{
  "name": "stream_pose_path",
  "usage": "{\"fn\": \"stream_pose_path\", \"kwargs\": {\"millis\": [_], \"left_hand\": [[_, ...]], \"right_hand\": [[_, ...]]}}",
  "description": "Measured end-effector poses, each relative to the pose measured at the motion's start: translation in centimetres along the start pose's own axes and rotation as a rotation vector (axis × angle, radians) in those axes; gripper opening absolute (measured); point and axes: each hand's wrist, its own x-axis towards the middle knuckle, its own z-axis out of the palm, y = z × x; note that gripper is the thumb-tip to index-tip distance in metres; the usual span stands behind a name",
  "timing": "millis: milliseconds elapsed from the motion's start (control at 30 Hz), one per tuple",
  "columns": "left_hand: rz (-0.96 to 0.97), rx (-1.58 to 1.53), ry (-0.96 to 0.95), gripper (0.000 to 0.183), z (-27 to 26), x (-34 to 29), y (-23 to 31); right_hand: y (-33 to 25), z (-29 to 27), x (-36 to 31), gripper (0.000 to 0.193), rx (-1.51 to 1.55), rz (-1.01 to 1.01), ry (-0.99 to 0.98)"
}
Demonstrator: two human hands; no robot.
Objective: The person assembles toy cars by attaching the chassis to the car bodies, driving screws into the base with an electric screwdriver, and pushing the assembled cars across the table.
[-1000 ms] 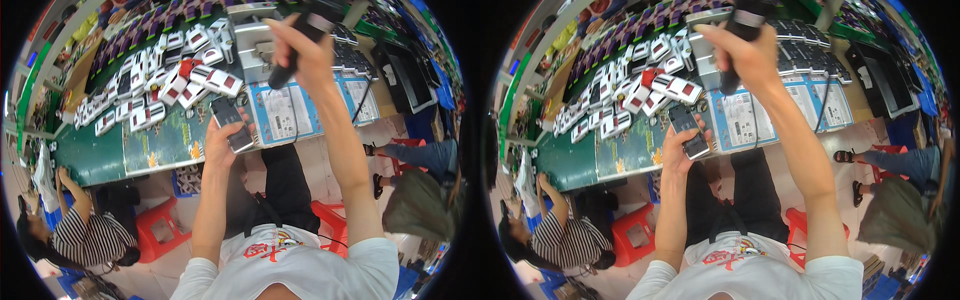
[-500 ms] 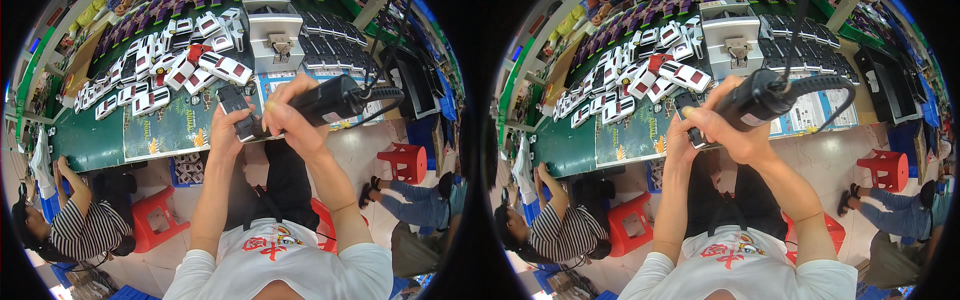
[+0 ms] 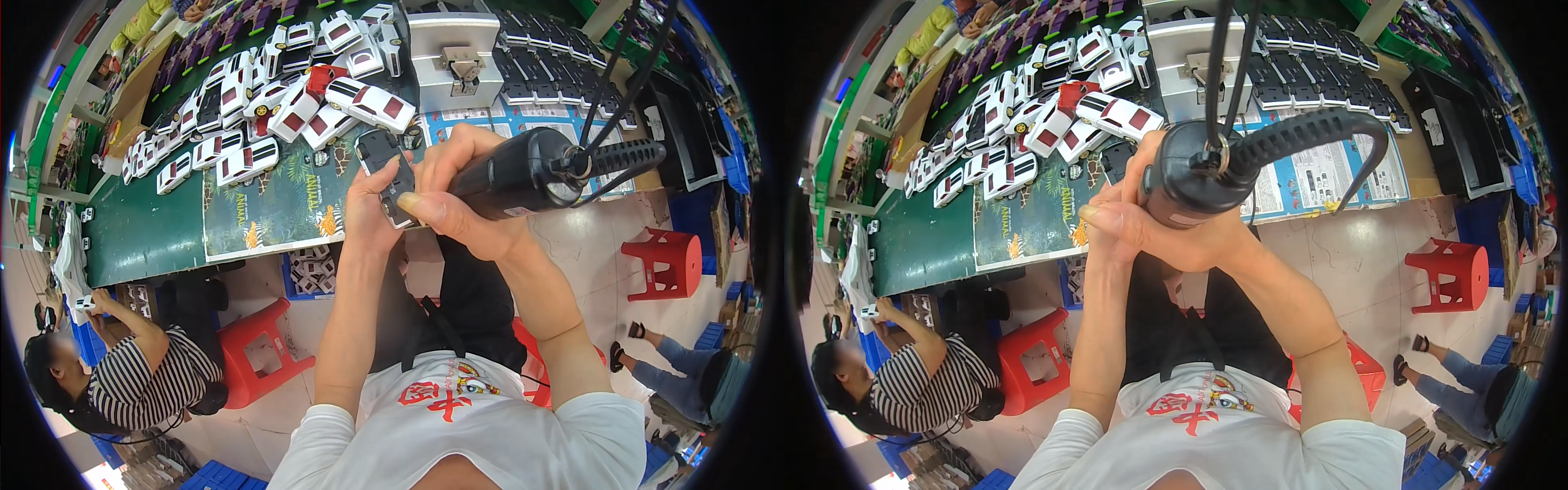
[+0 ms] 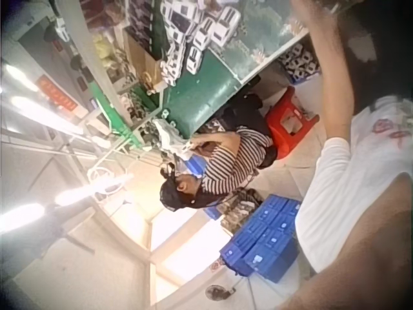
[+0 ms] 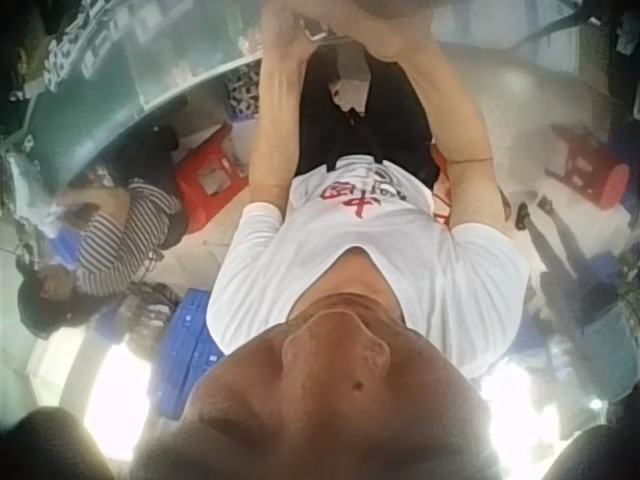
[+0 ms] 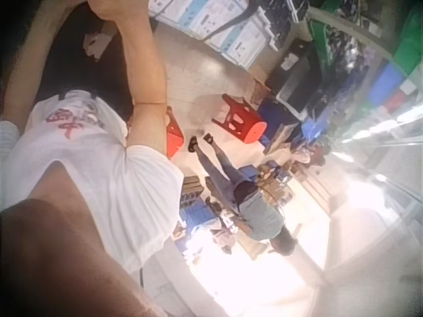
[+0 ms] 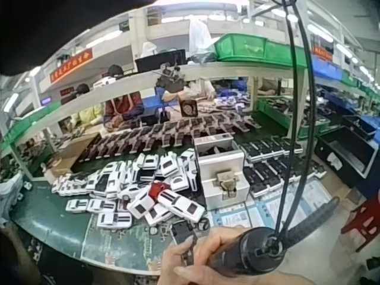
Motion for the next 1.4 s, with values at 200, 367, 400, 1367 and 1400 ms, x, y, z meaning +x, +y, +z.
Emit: {"fn": "stream_pose_path", "kwargs": {"millis": [200,367,400,1367,1400], "left_hand": [[-0.047,-0.060,-0.022,0.018,-0.8,0.7,-0.3],[-0.066,-0.095,-0.040,0.018,-1.0,0.9,-0.1],[-0.062,-0.072,-0.041,0.021,-0.5,0.7,0.1],[0.769,1.779,-0.339,0.039,0.9,-5.6,12.0],[0.783,1.705,-0.433,0.038,3.3,-4.3,9.1]], "right_hand": [[-0.3,-0.4,-0.1,0.025,-0.050,0.000,-0.010],[-0.8,0.3,-0.1,0.024,0.056,0.020,0.006],[-0.9,-0.3,-0.3,0.024,-0.014,0.038,0.003],[-3.6,-14.0,-3.0,0.014,-0.266,-0.022,0.453],[-4.1,-14.1,-3.1,0.015,-0.293,-0.026,0.479]]}}
